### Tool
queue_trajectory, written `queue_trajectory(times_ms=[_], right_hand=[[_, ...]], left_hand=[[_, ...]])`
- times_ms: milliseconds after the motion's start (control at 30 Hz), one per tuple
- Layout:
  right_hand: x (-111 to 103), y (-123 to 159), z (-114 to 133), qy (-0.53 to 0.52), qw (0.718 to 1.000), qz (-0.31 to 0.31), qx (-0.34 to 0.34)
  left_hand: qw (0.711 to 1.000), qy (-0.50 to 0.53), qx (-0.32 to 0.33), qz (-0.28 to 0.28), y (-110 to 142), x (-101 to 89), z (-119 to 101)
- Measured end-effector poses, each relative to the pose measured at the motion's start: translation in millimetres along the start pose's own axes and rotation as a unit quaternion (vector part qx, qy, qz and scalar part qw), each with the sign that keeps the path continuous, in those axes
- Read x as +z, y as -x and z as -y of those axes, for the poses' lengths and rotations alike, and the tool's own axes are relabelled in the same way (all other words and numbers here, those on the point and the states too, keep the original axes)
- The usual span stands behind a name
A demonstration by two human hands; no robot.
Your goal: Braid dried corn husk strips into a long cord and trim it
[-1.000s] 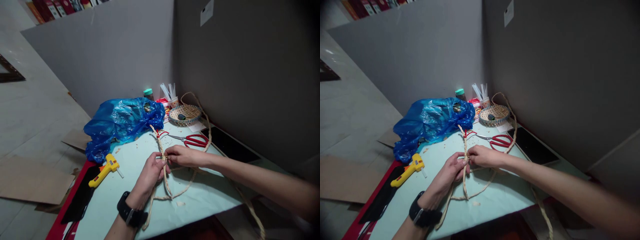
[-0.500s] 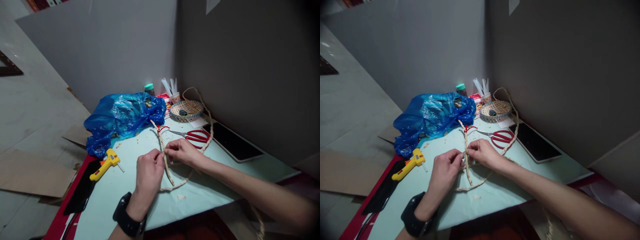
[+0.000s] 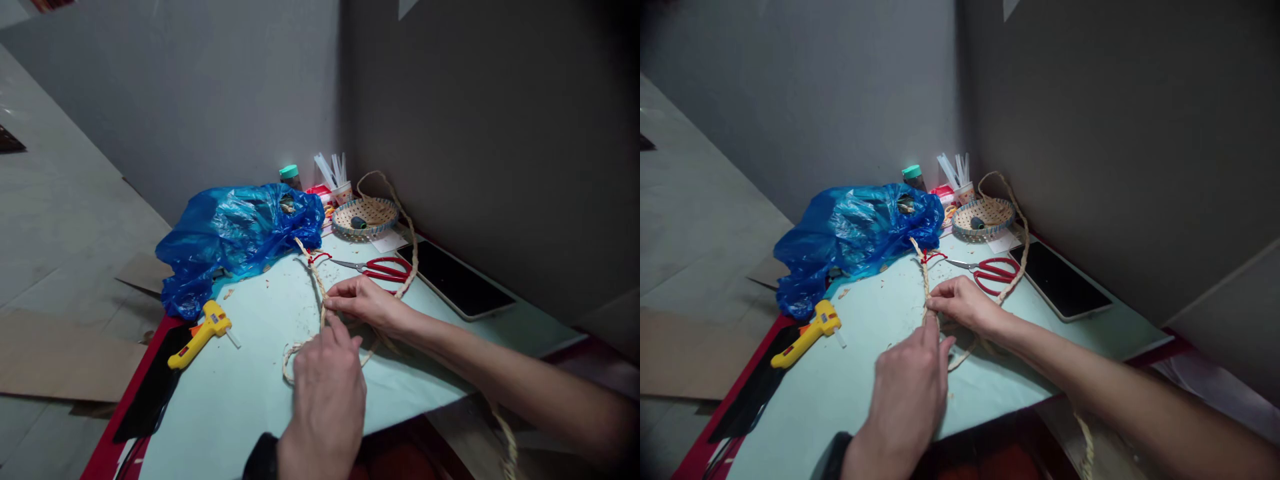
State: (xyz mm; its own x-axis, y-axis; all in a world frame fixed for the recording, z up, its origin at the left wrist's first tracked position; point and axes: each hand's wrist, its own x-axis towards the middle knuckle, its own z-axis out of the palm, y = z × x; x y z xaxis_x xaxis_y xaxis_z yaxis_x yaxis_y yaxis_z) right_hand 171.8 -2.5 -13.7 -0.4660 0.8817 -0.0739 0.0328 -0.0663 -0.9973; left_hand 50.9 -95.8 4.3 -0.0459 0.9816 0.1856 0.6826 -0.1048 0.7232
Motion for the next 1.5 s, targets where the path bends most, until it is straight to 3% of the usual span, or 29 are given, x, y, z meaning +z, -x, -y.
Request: queue_trajectory(times_ms=[100,167,200,267,300,367,400,533,667,800,933,1033,1100,1167,1200,1300,1367,1400,1500], right_hand=[[-1,2,3,-0.022,0.999,0.023,0.006],[-1,2,3,-0.036,0.998,0.044,0.013],[-1,2,3,-0.043,0.998,0.054,0.012],[-2,2,2,-0.042,0.997,0.067,-0.001],[-3,1,1,-0.032,0.997,0.069,-0.011],[-5,1,0,0.006,0.997,0.071,-0.032],[-6,1,0,0.037,0.996,0.074,-0.044],[-6,6,8,0.224,0.965,0.088,-0.099],[-3,16,16,0.425,0.897,0.038,-0.113],[-3,23,19,0.522,0.846,-0.007,-0.106],[0,27,21,0.518,0.834,0.059,-0.180],[5,29,18,0.528,0.805,0.132,-0.236],[8,30,17,0.547,0.787,0.148,-0.246],[8,32,18,0.531,0.795,0.149,-0.252],[6,32,21,0.508,0.813,0.133,-0.251],[-3,29,34,0.435,0.878,0.028,-0.197],[-12,23,40,0.402,0.905,-0.016,-0.136],[-15,19,40,0.379,0.919,-0.001,-0.107],[-18,7,31,0.220,0.967,0.126,-0.029]], left_hand=[[1.000,0.009,0.009,0.011,-18,-27.4,4],[0.995,0.092,-0.025,0.014,-35,-34.9,12],[0.982,0.170,-0.054,0.058,-43,-34.1,17],[0.917,0.332,-0.110,0.192,-56,-26.4,26],[0.885,0.384,-0.133,0.226,-60,-21.4,30],[0.845,0.438,-0.168,0.257,-65,-13.5,35],[0.841,0.442,-0.178,0.258,-65,-11.5,37],[0.873,0.390,-0.174,0.237,-59,-14.0,39],[0.912,0.322,-0.169,0.190,-54,-15.6,42],[0.933,0.290,-0.151,0.149,-51,-11.4,41],[0.911,0.336,-0.170,0.167,-52,-10.3,39],[0.878,0.393,-0.190,0.195,-52,-12.2,40],[0.864,0.421,-0.194,0.198,-53,-13.4,41],[0.861,0.429,-0.195,0.192,-53,-14.5,42],[0.861,0.430,-0.193,0.190,-53,-15.0,42],[0.862,0.437,-0.172,0.192,-52,-17.1,39],[0.860,0.445,-0.155,0.197,-51,-18.3,36],[0.857,0.449,-0.148,0.202,-51,-18.6,35],[0.850,0.463,-0.148,0.204,-49,-18.8,34]])
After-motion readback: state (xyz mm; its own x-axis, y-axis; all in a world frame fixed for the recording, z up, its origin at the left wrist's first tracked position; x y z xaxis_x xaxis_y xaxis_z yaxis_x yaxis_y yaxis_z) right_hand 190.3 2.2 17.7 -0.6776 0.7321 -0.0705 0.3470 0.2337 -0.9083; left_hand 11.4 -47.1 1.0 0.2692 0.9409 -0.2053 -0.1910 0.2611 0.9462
